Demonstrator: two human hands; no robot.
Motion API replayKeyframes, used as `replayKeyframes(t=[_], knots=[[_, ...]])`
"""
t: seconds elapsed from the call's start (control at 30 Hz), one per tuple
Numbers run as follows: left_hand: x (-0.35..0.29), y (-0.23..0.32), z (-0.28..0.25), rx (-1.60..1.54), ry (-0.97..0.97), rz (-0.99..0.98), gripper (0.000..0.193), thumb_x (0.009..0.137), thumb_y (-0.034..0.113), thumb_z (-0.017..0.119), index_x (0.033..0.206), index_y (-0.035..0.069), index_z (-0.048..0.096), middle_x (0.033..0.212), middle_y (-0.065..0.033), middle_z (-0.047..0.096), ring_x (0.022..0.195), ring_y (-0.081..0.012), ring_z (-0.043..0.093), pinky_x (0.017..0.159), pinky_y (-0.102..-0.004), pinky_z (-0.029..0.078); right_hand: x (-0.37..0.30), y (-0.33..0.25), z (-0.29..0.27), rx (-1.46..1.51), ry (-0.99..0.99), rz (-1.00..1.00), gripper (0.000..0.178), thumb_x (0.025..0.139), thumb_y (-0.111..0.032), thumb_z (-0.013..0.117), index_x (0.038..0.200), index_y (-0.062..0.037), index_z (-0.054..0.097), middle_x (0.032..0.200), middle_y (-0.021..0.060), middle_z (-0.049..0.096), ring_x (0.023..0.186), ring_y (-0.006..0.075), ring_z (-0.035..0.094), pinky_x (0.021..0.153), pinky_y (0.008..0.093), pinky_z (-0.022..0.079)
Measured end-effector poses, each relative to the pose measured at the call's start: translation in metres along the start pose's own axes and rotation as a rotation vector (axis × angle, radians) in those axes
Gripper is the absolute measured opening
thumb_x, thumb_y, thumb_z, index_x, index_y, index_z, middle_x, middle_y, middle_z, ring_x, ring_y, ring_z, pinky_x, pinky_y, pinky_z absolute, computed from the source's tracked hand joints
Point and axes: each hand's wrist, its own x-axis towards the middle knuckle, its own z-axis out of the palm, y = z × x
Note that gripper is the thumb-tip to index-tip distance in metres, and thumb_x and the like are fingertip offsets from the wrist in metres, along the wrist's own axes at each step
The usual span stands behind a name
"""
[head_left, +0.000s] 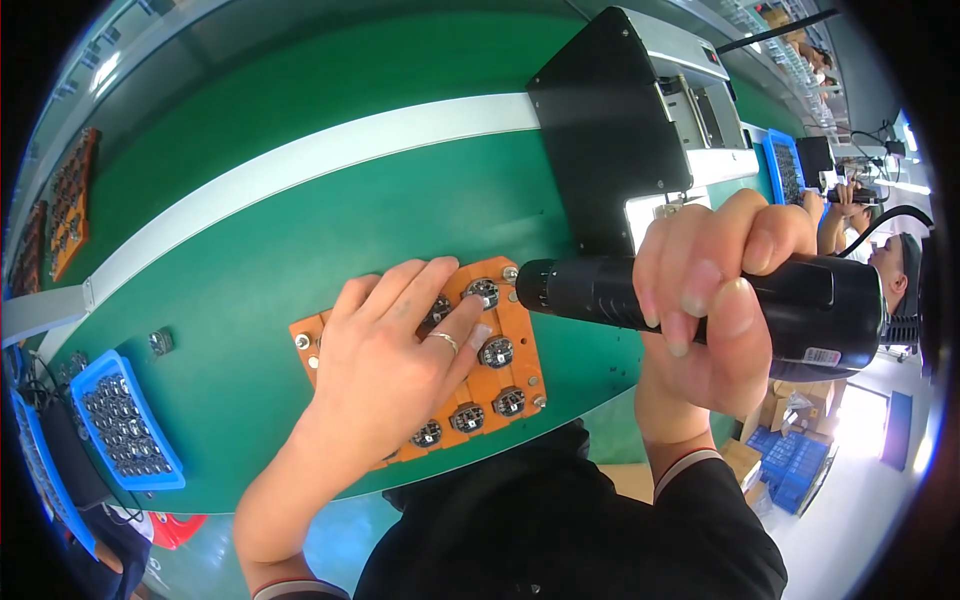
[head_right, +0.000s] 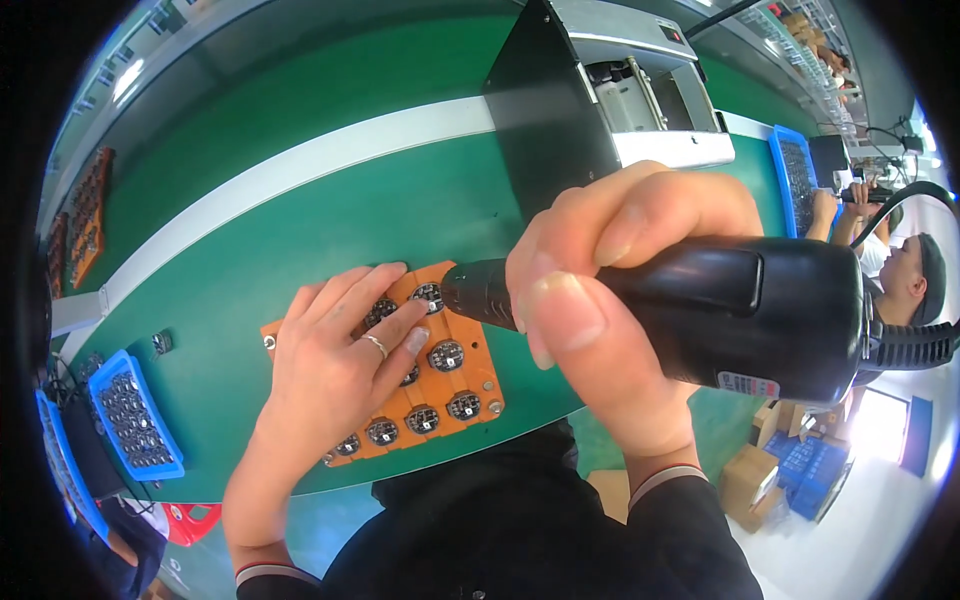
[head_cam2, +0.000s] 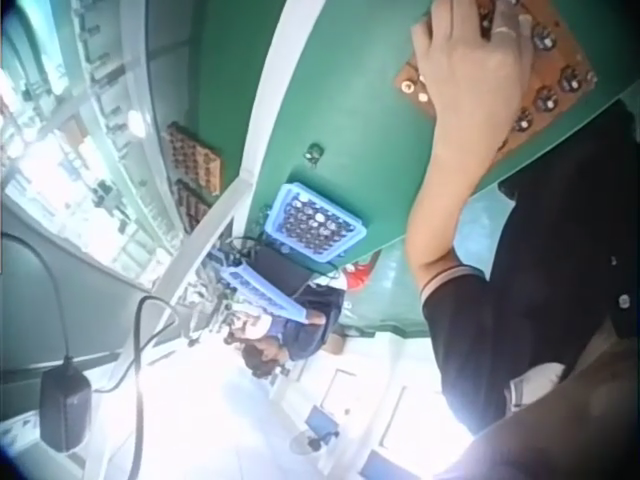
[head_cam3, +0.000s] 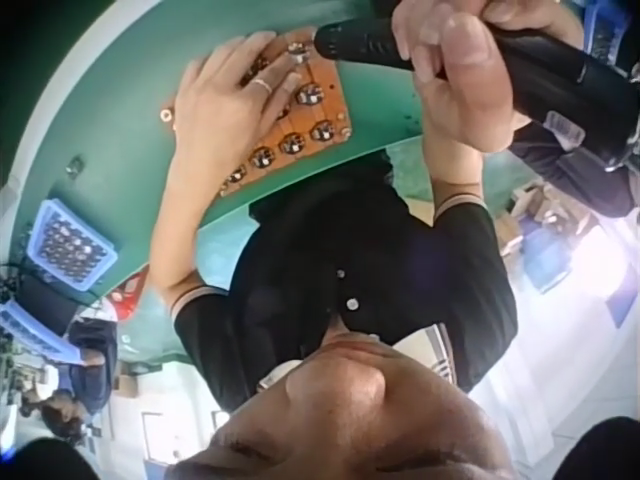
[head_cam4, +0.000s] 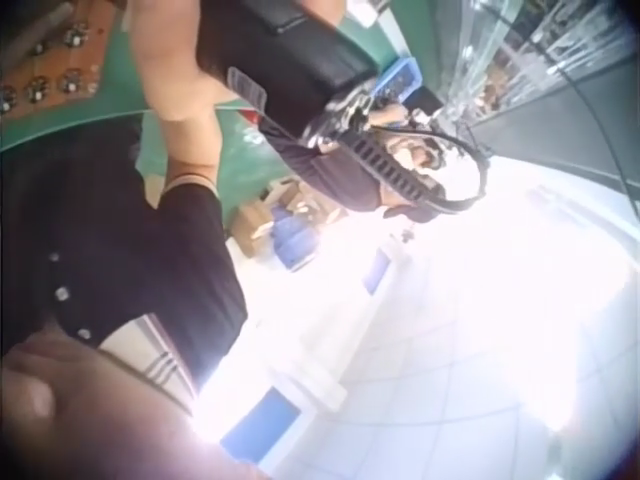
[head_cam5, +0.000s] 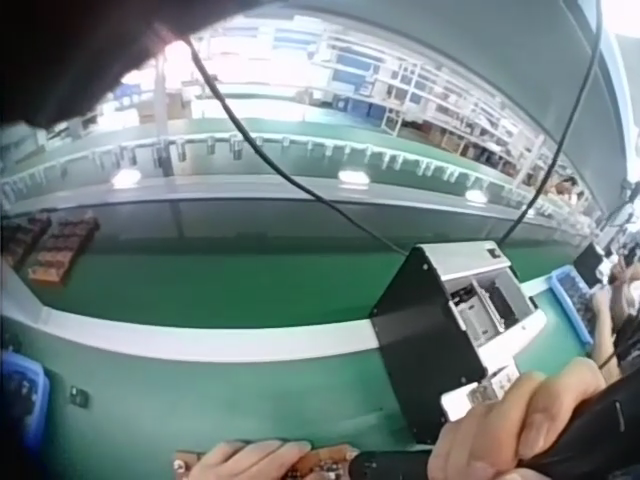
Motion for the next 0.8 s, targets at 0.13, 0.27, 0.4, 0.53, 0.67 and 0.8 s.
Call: replayKeyframes(t=[0.13,0.27,0.4,0.53,0.67,0.8], knots=[[0.0,0.0,0.0,-0.005,0.004,0.001,0.02,0.08,0.014,0.078,0.098,0.006,0.079,0.117,-0.0116,0.069,0.105,-0.028,0.067,0.083,-0.0391,0.051,0.0,0.0,0.001,0.004,-0.013,0.012,0.022,0.093,-0.006,0.061,0.111,-0.0058,0.048,0.089,0.0066,0.057,0.058,0.0101,0.052,0.056,0.0277,0.044],[0.0,0.0,-0.002,-0.006,-0.002,0.0,0.02,0.081,0.014,0.078,0.099,0.006,0.079,0.117,-0.0115,0.069,0.105,-0.0283,0.067,0.083,-0.0394,0.051,0.0,-0.003,0.006,-0.043,0.018,0.038,0.024,0.093,-0.007,0.063,0.111,-0.0059,0.048,0.088,0.0062,0.056,0.059,0.0105,0.051,0.055,0.0281,0.044],[-0.001,0.0,-0.001,-0.014,-0.013,-0.001,0.02,0.082,0.018,0.077,0.098,0.006,0.078,0.117,-0.0119,0.067,0.108,-0.0258,0.064,0.088,-0.0391,0.048,0.008,0.003,0.009,-0.123,-0.082,0.013,0.025,0.093,-0.005,0.065,0.11,-0.0078,0.047,0.082,0.0051,0.053,0.056,0.0109,0.048,0.052,0.0278,0.043],[-0.003,-0.003,-0.002,-0.015,-0.017,0.007,0.02,0.082,0.018,0.077,0.098,0.006,0.078,0.116,-0.0119,0.067,0.107,-0.0262,0.064,0.087,-0.0393,0.049,0.016,0.008,0.017,-0.149,-0.103,0.049,0.024,0.092,-0.003,0.065,0.108,-0.0077,0.047,0.077,0.0052,0.052,0.048,0.0128,0.045,0.049,0.0282,0.042],[0.001,-0.002,-0.007,-0.032,-0.037,0.021,0.021,0.083,0.018,0.077,0.1,0.006,0.078,0.115,-0.0125,0.068,0.106,-0.0268,0.065,0.086,-0.0394,0.05,0.014,0.006,0.011,-0.192,-0.157,0.056,0.027,0.089,0.0,0.067,0.105,-0.0081,0.047,0.075,0.0061,0.052,0.049,0.0146,0.048,0.049,0.0291,0.044],[-0.002,-0.007,-0.01,-0.052,-0.076,0.034,0.02,0.084,0.019,0.076,0.1,0.006,0.078,0.114,-0.0135,0.068,0.104,-0.0281,0.066,0.083,-0.039,0.052,0.016,0.009,0.019,-0.349,-0.317,-0.043,0.033,0.085,0.009,0.067,0.103,-0.008,0.044,0.077,0.0088,0.055,0.053,0.0158,0.052,0.05,0.03,0.047]])
